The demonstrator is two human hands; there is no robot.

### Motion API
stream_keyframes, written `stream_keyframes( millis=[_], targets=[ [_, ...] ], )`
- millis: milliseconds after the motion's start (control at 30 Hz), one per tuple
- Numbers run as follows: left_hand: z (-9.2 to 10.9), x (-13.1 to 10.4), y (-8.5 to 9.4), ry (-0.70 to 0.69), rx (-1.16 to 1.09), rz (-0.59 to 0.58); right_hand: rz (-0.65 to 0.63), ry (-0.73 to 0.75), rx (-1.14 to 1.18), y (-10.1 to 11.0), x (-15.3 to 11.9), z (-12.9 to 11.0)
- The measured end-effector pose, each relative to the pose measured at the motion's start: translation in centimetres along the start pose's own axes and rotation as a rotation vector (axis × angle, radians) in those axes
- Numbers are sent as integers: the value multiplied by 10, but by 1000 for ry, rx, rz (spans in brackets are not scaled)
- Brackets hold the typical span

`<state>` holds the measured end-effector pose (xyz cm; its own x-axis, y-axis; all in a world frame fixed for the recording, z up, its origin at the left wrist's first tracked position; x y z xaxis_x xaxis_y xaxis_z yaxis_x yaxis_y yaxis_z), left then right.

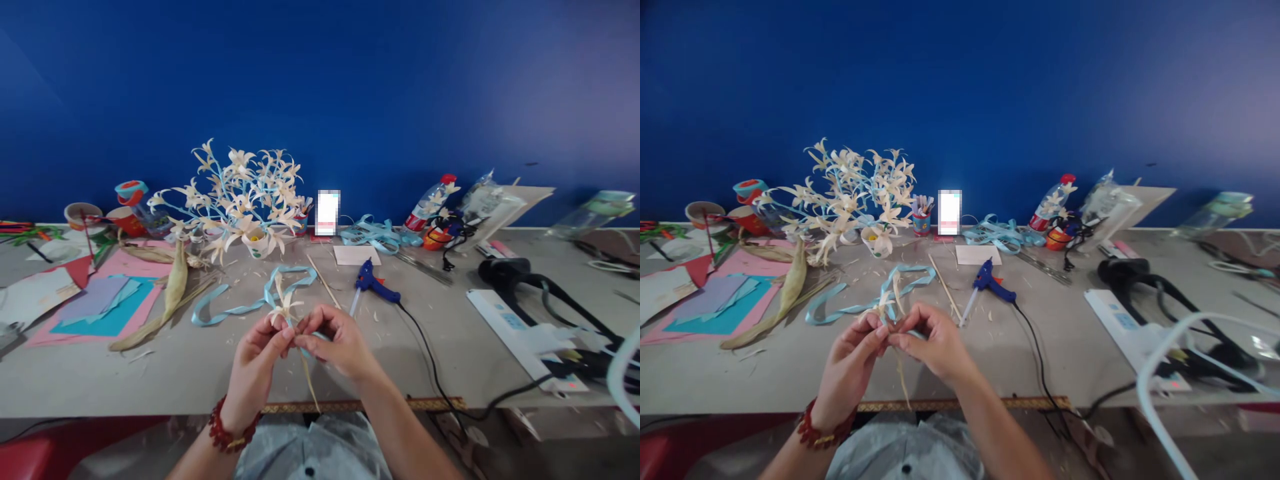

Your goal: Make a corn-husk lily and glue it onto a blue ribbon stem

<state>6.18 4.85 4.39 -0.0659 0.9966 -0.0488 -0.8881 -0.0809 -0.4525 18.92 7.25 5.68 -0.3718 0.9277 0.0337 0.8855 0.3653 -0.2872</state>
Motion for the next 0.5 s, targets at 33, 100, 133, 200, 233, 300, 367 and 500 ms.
stream_keyframes(
  millis=[33, 100, 133, 200, 233, 300, 367, 500],
  targets=[
    [0, 0, -1, 12, -10, -8, -7, -48, 51, 0, 1, 4],
    [-1, -1, -4, 48, -39, -31, -30, -114, 131, -2, 2, 9],
    [-2, -1, -5, 68, -58, -45, -43, -128, 159, -3, 2, 10],
    [-4, -1, -7, 101, -90, -75, -52, -140, 188, -5, 2, 12],
    [-5, -1, -7, 111, -100, -85, -41, -137, 188, -5, 2, 13],
    [-7, 0, -5, 104, -102, -72, 8, -96, 154, -2, 2, 11],
    [-7, 1, -2, 66, -84, -30, 58, -16, 82, 0, 1, 7],
    [-5, 2, 0, 14, -38, -5, 75, 126, -69, 1, -2, -7]
  ],
)
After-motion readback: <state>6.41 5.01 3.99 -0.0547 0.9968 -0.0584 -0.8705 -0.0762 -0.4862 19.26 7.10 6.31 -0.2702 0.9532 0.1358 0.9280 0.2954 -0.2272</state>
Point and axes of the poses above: each hand's wrist, its own x-axis towards the middle knuckle, its own y-axis out of the back of the hand, z = x × y, the point moved 7 cm from there along x, towards the middle knuckle, and after that the axes turned 1 degree about -z, right-handed, at the moved point
